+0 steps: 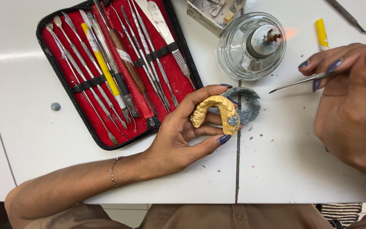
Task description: The person holds a yellow denture model in one hand and uses a wax spatula to shape and smooth gray wax on it, occasionally heating the tool tip over an alcohol burner flame before continuing to sculpt.
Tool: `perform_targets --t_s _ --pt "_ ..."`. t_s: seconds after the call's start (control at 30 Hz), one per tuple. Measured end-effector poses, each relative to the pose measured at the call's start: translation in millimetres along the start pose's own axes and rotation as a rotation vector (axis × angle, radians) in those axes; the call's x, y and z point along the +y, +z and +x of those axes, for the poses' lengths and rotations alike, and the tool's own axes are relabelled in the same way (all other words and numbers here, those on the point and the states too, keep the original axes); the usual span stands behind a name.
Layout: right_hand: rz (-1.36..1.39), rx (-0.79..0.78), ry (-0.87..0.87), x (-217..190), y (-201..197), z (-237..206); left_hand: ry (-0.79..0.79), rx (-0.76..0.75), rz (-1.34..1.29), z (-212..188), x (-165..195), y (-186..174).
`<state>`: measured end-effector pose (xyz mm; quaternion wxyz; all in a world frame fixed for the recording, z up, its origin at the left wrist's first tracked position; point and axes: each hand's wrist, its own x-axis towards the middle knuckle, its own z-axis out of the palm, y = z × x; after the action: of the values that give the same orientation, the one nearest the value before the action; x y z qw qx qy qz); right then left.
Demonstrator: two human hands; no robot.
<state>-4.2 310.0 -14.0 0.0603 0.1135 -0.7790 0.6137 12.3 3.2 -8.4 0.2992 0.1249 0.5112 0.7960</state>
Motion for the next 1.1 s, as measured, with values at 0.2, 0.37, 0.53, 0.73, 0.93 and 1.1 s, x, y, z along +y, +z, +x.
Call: perform_targets --t_s 0.2,0.37,0.53,0.73,0.93,1.1 --pt "0.090 -0.042 0.097 -5 8 6 -0.002 0.006 0.008 0 -2 0" --pt "-0.003 -0.054 0.179 -13 13 9 -0.009 0.007 -0.012 0 -1 0" --pt "-0.199 -0.082 0.220 -22 16 18 -0.006 0.008 0.002 1 -2 -1" --pt "-0.138 -0.113 0.227 -27 20 26 -0.010 0.015 0.009 1 -1 0" --pt "-0.194 -0.131 0.217 -28 20 26 -0.014 0.015 0.012 1 -1 0" --pt "-0.157 -0.132 0.214 -26 20 26 0.001 0.018 0.013 2 -1 1"
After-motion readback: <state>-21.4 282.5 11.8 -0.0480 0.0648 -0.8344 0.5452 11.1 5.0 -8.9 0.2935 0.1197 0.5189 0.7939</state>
